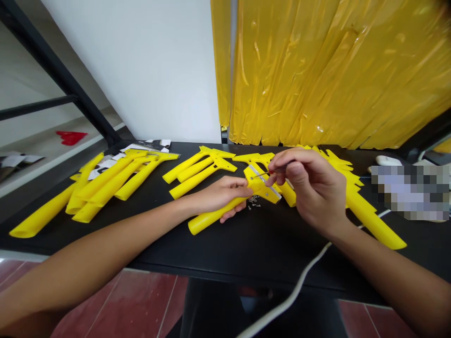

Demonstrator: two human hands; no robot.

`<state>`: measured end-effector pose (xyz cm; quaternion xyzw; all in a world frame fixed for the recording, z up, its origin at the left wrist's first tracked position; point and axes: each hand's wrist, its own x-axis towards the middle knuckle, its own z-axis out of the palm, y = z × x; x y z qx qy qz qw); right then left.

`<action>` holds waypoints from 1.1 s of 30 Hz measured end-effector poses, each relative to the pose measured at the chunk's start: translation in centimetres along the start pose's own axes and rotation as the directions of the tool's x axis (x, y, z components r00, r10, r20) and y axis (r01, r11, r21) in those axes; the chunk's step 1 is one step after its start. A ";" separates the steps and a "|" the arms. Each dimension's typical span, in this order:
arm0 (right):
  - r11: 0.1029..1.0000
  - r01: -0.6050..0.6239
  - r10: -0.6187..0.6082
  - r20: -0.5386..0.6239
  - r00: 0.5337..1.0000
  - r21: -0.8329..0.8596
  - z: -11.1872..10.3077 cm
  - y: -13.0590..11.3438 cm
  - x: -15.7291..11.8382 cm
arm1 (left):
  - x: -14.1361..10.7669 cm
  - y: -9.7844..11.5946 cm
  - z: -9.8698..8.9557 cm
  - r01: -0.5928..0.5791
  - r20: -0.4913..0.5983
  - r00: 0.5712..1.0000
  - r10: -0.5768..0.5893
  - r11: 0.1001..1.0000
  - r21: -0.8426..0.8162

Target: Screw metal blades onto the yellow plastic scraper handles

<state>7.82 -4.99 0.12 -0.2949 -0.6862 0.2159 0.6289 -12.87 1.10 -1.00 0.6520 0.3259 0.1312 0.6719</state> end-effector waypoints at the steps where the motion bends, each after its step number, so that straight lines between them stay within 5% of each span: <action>1: 1.000 0.005 -0.005 0.014 1.000 0.000 0.0 0.0 0.0 | 0.0 0.0 0.0 0.000 -0.006 1.000 0.000 1.000 0.004; 10: 0.956 -0.195 0.158 0.173 0.972 0.219 -1.2 -0.4 0.8 | -0.1 -0.1 -0.2 0.013 0.072 0.997 -0.015 1.000 0.025; 17: 0.931 -0.211 0.105 0.336 0.936 0.296 -1.3 -0.5 0.8 | -0.5 0.0 -0.7 0.045 0.197 0.979 -0.058 0.997 0.069; 25: 0.935 -0.203 0.183 0.096 0.978 0.291 -0.5 -0.8 0.7 | -0.3 0.0 -0.8 0.060 0.155 0.986 -0.063 0.998 0.023; 33: 0.901 -0.231 0.228 0.054 0.972 0.367 -0.1 -1.0 0.6 | -0.3 -0.1 -0.7 0.052 0.172 0.983 -0.062 0.997 0.058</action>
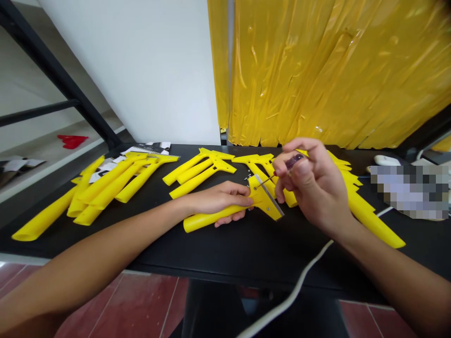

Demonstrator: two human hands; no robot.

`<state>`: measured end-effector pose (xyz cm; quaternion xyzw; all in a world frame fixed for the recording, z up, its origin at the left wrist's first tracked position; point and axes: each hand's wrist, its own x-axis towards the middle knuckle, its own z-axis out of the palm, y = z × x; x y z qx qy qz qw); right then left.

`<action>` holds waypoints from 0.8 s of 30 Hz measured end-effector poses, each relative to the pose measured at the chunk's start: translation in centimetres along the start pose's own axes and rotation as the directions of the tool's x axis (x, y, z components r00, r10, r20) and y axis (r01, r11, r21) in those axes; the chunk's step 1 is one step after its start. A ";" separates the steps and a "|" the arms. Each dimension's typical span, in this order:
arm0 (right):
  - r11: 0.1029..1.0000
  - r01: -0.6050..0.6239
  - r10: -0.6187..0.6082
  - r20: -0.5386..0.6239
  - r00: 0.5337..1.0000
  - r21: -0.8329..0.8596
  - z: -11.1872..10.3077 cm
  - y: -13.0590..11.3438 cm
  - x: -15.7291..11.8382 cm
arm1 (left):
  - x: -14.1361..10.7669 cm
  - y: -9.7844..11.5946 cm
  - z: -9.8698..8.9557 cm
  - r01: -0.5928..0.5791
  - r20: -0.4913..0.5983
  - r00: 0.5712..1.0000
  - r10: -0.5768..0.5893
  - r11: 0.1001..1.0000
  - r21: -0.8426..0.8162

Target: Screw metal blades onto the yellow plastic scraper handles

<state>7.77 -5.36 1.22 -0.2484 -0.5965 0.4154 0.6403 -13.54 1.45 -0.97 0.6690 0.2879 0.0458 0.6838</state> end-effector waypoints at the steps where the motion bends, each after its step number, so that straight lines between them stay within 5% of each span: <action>1: 1.000 0.023 -0.023 -0.023 0.999 -0.009 0.1 -0.1 0.0 | 0.0 0.0 0.0 0.000 0.003 1.000 0.000 1.000 0.005; 7: 0.980 0.061 -0.062 0.000 0.998 -0.191 0.2 -0.4 -0.4 | 0.0 0.1 0.0 0.000 0.000 1.000 0.000 1.000 0.007; 24: 0.991 0.026 -0.029 -0.017 0.999 -0.127 0.3 -0.1 -0.4 | 0.2 0.3 0.4 -0.013 -0.096 0.995 0.010 0.999 -0.038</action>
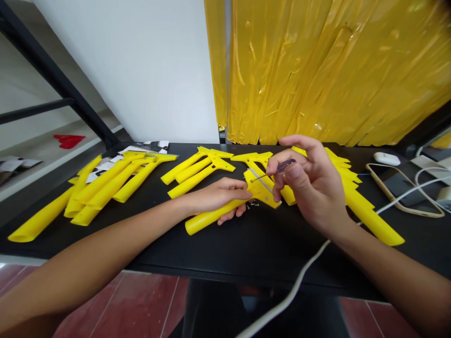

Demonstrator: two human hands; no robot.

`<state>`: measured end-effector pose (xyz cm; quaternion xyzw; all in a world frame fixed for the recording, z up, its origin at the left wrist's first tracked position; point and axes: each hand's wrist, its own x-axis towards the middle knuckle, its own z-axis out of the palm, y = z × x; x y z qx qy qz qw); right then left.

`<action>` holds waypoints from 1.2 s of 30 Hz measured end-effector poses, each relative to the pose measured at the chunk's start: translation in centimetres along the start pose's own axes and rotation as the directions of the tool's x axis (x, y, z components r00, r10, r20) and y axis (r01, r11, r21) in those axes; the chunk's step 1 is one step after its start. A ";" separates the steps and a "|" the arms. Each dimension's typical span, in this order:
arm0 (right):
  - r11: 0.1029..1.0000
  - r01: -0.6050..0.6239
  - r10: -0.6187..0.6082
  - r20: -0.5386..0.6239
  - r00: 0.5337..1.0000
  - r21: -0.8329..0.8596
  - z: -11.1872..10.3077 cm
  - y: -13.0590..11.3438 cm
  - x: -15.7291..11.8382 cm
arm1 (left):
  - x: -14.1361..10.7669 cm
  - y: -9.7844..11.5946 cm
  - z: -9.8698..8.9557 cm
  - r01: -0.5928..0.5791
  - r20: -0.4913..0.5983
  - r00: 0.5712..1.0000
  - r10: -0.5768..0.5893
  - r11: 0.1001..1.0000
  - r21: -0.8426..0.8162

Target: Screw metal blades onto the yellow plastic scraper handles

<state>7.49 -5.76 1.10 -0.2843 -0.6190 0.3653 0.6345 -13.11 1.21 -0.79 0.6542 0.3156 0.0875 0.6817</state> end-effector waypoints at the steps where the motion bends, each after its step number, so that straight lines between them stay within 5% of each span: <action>1: 1.000 0.006 -0.006 -0.015 1.000 -0.002 0.0 0.0 0.0 | 0.0 0.0 0.0 -0.002 -0.006 1.000 0.002 1.000 0.000; 25: 0.995 0.013 -0.010 0.024 1.000 -0.103 -0.3 0.4 0.0 | 0.0 -0.2 0.2 -0.027 -0.022 0.999 0.027 1.000 0.012; 31: 0.996 0.007 -0.018 -0.125 0.992 -0.094 0.3 0.5 0.1 | 0.1 -0.4 0.2 -0.038 -0.031 0.999 0.038 0.999 0.021; 36: 0.992 0.046 -0.049 -0.023 0.999 -0.117 0.2 0.4 -0.1 | 0.2 -0.6 0.1 -0.043 -0.018 0.999 0.043 0.999 0.010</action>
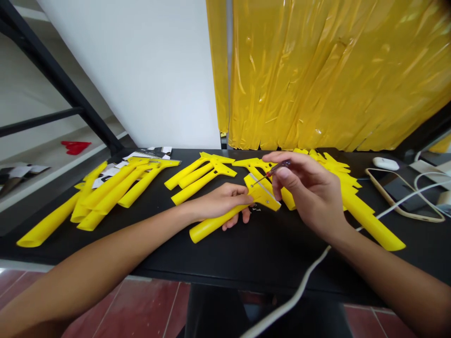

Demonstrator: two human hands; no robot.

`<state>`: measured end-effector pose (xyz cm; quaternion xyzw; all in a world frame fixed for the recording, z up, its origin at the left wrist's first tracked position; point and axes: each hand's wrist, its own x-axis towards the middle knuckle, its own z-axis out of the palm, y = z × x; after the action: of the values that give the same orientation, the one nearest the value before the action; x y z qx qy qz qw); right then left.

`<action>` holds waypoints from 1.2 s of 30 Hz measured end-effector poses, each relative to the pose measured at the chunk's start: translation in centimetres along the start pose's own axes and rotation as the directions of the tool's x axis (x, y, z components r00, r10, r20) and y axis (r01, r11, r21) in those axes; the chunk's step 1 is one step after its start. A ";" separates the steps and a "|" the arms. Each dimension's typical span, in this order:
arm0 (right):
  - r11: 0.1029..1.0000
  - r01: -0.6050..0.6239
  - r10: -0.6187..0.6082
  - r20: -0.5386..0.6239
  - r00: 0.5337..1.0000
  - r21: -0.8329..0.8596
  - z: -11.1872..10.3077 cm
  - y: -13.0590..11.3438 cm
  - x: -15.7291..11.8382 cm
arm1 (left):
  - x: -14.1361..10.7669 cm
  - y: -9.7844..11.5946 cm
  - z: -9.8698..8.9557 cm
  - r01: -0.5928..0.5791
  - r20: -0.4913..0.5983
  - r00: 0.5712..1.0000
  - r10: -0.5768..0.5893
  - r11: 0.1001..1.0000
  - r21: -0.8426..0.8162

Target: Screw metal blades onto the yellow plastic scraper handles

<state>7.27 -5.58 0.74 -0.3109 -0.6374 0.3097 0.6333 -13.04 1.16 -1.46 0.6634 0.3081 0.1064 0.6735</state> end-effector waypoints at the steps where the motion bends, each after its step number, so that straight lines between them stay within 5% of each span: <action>1: 1.000 -0.011 0.011 0.020 1.000 0.017 0.0 0.0 0.0 | 0.0 0.0 0.0 -0.003 0.003 1.000 0.003 1.000 0.007; 15: 0.980 -0.110 0.113 -0.013 0.993 0.164 0.1 0.3 0.1 | -0.1 0.1 0.1 0.013 0.020 1.000 -0.013 1.000 0.005; 24: 0.999 -0.036 0.037 -0.026 0.999 0.040 -0.3 0.2 0.2 | -0.2 0.1 0.1 0.010 0.009 1.000 -0.010 1.000 0.009; 28: 0.986 -0.096 0.093 0.021 0.995 0.140 -0.3 0.2 0.2 | -0.2 0.1 0.1 0.018 0.007 1.000 -0.018 1.000 0.019; 36: 0.997 -0.042 0.046 -0.069 0.997 0.058 -0.2 0.2 0.3 | -0.2 0.1 0.2 0.024 -0.004 1.000 -0.024 1.000 0.015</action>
<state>7.51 -5.25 0.78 -0.3175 -0.5988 0.3305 0.6568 -13.05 0.93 -1.27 0.6646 0.3180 0.0972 0.6692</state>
